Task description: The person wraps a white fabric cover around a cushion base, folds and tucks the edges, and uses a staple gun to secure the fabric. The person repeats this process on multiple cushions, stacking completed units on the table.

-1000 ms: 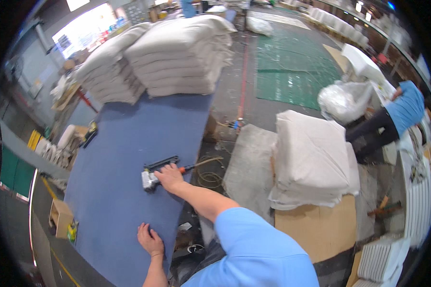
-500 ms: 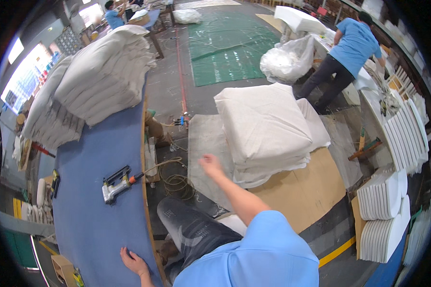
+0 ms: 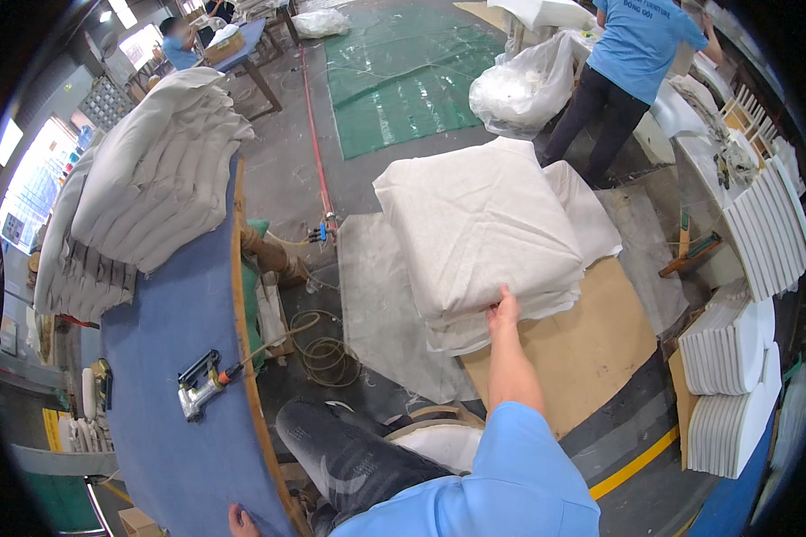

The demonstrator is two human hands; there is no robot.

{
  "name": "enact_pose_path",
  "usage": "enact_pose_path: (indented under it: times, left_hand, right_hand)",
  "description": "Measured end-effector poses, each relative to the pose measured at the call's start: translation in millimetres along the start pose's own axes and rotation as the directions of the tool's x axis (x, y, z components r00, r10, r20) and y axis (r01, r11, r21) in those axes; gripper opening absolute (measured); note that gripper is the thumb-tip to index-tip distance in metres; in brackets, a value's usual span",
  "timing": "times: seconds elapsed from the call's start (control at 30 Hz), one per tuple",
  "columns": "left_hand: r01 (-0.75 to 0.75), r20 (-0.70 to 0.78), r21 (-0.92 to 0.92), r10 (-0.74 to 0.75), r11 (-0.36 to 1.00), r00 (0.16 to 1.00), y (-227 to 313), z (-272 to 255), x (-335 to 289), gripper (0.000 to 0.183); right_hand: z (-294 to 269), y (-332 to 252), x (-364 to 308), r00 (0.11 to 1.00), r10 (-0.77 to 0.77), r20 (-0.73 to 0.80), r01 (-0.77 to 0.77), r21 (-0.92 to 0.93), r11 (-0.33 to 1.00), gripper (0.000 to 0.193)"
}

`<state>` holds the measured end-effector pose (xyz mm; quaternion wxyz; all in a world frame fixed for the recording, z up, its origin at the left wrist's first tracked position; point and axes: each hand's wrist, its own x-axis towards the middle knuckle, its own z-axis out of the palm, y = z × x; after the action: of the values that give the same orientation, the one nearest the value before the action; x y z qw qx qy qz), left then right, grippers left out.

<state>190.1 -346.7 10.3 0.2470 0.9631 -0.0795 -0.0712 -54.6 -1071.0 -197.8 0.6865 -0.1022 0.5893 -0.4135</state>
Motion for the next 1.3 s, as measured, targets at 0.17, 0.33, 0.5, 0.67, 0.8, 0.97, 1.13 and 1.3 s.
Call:
enact_pose_path:
  times: [0.17, 0.33, 0.5, 0.67, 0.8, 0.97, 1.13, 1.3]
  left_hand:
    - [0.078, -0.022, 0.060, -0.077, 0.995, 0.997, 6.7, -7.7, -17.7, 0.038]
    - [0.181, 0.021, 0.059, -0.183, 0.982, 0.983, 12.4, -4.8, -34.1, 0.038]
    - [0.352, 0.029, 0.136, -0.359, 0.926, 0.933, 17.5, -29.0, -53.3, 0.039]
    - [0.336, -0.103, 0.251, -0.320, 0.908, 0.942, 6.2, -43.0, -85.7, 0.039]
    - [0.343, -0.212, 0.229, -0.297, 0.911, 0.931, 1.4, -46.1, -107.3, 0.041]
    - [0.375, -0.312, 0.041, -0.345, 0.926, 0.885, -6.9, -54.1, -107.3, 0.045]
    - [0.164, -0.424, -0.166, -0.221, 0.972, 0.879, -1.2, -20.9, -57.4, 0.040]
    - [-0.359, -0.294, -0.224, 0.289, 0.906, 0.911, 130.2, 75.1, 21.2, 0.053]
  right_hand:
    - [18.8, -3.1, 13.2, 0.999, 0.048, -0.005, -0.046, 0.173, 0.984, 0.075]
    - [19.4, -25.2, 29.9, 0.989, 0.005, 0.147, -0.046, 0.280, 0.959, 0.077]
    - [22.4, -27.1, 22.3, 0.971, -0.036, 0.238, -0.049, 0.340, 0.939, 0.075]
    - [43.8, -44.4, 9.0, 0.966, -0.129, 0.225, 0.042, 0.357, 0.933, 0.066]
    - [66.2, -56.5, 3.1, 0.963, -0.131, 0.237, 0.050, 0.321, 0.946, 0.062]
    - [91.0, -106.2, -7.8, 0.954, -0.256, 0.153, 0.220, 0.216, 0.951, 0.067]
    - [125.4, -153.3, -50.5, 0.930, -0.352, 0.103, 0.330, 0.185, 0.926, 0.066]
    - [105.1, -188.6, -111.7, 0.864, -0.405, 0.300, 0.358, 0.201, 0.912, 0.046]
